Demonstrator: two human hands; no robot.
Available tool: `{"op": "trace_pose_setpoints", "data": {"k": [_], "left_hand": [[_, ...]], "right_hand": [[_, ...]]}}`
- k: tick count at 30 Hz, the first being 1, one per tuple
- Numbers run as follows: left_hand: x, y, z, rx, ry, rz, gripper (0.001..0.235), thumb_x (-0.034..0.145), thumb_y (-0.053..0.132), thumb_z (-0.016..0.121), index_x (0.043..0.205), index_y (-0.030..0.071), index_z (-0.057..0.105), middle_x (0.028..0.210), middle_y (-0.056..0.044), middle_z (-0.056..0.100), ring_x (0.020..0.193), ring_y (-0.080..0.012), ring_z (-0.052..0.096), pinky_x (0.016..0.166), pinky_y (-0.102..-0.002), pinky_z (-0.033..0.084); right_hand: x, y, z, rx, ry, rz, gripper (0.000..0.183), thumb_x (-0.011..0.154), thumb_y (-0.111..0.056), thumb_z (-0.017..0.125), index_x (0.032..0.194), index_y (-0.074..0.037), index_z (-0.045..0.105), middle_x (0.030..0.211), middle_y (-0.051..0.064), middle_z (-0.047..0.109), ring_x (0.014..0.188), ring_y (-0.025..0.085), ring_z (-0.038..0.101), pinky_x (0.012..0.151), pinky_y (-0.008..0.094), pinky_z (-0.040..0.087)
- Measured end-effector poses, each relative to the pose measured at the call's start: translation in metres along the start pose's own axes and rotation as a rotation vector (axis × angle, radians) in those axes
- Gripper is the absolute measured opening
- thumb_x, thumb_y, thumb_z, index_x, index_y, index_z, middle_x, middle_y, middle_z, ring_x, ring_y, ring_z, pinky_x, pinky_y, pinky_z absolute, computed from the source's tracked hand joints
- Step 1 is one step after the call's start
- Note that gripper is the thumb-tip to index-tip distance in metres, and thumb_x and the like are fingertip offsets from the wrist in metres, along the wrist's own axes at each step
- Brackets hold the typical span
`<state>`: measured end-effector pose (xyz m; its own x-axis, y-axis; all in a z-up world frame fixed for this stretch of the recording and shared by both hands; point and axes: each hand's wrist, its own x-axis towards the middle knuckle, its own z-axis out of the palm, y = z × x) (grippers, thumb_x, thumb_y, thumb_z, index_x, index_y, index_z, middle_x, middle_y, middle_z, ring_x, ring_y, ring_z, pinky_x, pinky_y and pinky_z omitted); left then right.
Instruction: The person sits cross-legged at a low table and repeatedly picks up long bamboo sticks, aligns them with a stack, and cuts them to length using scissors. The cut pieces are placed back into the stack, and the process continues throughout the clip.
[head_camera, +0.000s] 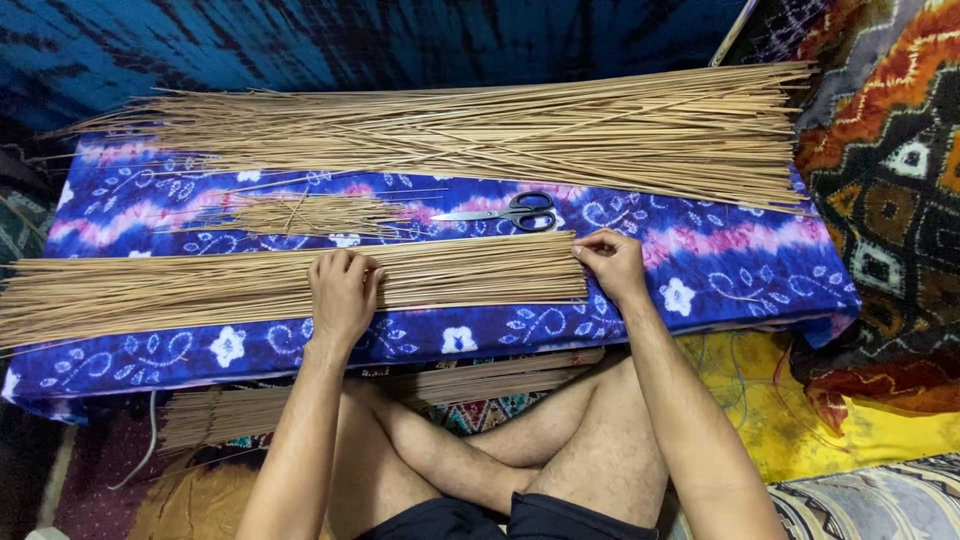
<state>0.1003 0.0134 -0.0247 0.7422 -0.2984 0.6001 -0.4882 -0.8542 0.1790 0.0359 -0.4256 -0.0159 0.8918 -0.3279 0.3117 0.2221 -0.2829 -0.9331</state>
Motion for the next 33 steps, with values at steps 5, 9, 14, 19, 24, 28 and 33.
{"op": "trace_pose_setpoints", "data": {"k": [5, 9, 14, 19, 24, 28, 33], "left_hand": [[0.001, 0.007, -0.004, -0.06, 0.003, -0.011, 0.016, 0.094, 0.031, 0.075, 0.104, 0.021, 0.069, 0.112, 0.001, 0.062, 0.118, -0.0228, 0.059, 0.108, -0.045, 0.037], [0.006, 0.02, -0.013, -0.125, 0.024, 0.024, 0.028, 0.096, 0.027, 0.071, 0.121, 0.015, 0.068, 0.128, -0.007, 0.063, 0.131, -0.029, 0.056, 0.112, -0.048, 0.033], [0.001, 0.027, -0.013, -0.1, 0.014, 0.066, 0.036, 0.102, 0.029, 0.062, 0.134, 0.013, 0.064, 0.141, -0.01, 0.061, 0.14, -0.0305, 0.051, 0.117, -0.052, 0.023], [-0.005, 0.025, -0.006, -0.052, 0.05, 0.114, 0.038, 0.105, 0.033, 0.057, 0.138, 0.016, 0.064, 0.143, -0.006, 0.063, 0.14, -0.026, 0.053, 0.12, -0.051, 0.019], [-0.006, 0.024, -0.002, -0.037, 0.053, 0.141, 0.037, 0.102, 0.039, 0.06, 0.133, 0.021, 0.068, 0.141, -0.001, 0.066, 0.14, -0.0229, 0.054, 0.121, -0.051, 0.021], [-0.007, 0.022, 0.0, -0.056, 0.032, 0.131, 0.037, 0.101, 0.04, 0.06, 0.132, 0.022, 0.069, 0.14, 0.0, 0.067, 0.138, -0.0227, 0.056, 0.119, -0.05, 0.027], [-0.008, 0.022, 0.0, -0.072, 0.019, 0.132, 0.037, 0.101, 0.04, 0.06, 0.132, 0.022, 0.069, 0.14, -0.001, 0.067, 0.135, -0.0233, 0.058, 0.117, -0.05, 0.031]], "right_hand": [[-0.002, 0.002, 0.0, -0.036, -0.005, -0.022, 0.016, 0.076, 0.0, 0.082, 0.089, -0.009, 0.082, 0.081, 0.007, 0.071, 0.07, 0.007, 0.059, 0.066, 0.02, 0.052], [0.0, 0.011, -0.001, -0.05, -0.001, -0.022, 0.012, 0.08, -0.001, 0.079, 0.089, -0.009, 0.082, 0.08, 0.008, 0.071, 0.068, 0.008, 0.059, 0.064, 0.022, 0.051], [-0.006, 0.0, 0.001, 0.078, 0.092, 0.035, 0.017, 0.09, 0.0, 0.066, 0.099, -0.005, 0.079, 0.082, 0.008, 0.07, 0.065, 0.008, 0.059, 0.061, 0.021, 0.052], [-0.006, 0.006, 0.005, 0.054, 0.113, 0.068, 0.023, 0.089, 0.007, 0.066, 0.108, -0.002, 0.076, 0.093, 0.014, 0.074, 0.081, 0.013, 0.068, 0.072, 0.025, 0.058], [-0.004, 0.008, 0.006, 0.055, 0.101, 0.057, 0.025, 0.086, 0.008, 0.073, 0.11, -0.001, 0.074, 0.096, 0.015, 0.073, 0.091, 0.016, 0.071, 0.081, 0.024, 0.06], [-0.004, 0.012, 0.001, 0.04, 0.101, 0.041, 0.019, 0.091, 0.002, 0.066, 0.105, -0.005, 0.077, 0.092, 0.012, 0.073, 0.08, 0.011, 0.066, 0.07, 0.024, 0.057], [-0.003, 0.013, -0.001, -0.099, 0.0, -0.041, 0.024, 0.083, -0.003, 0.076, 0.105, -0.012, 0.082, 0.104, 0.01, 0.069, 0.083, 0.014, 0.065, 0.072, 0.023, 0.056]]}}
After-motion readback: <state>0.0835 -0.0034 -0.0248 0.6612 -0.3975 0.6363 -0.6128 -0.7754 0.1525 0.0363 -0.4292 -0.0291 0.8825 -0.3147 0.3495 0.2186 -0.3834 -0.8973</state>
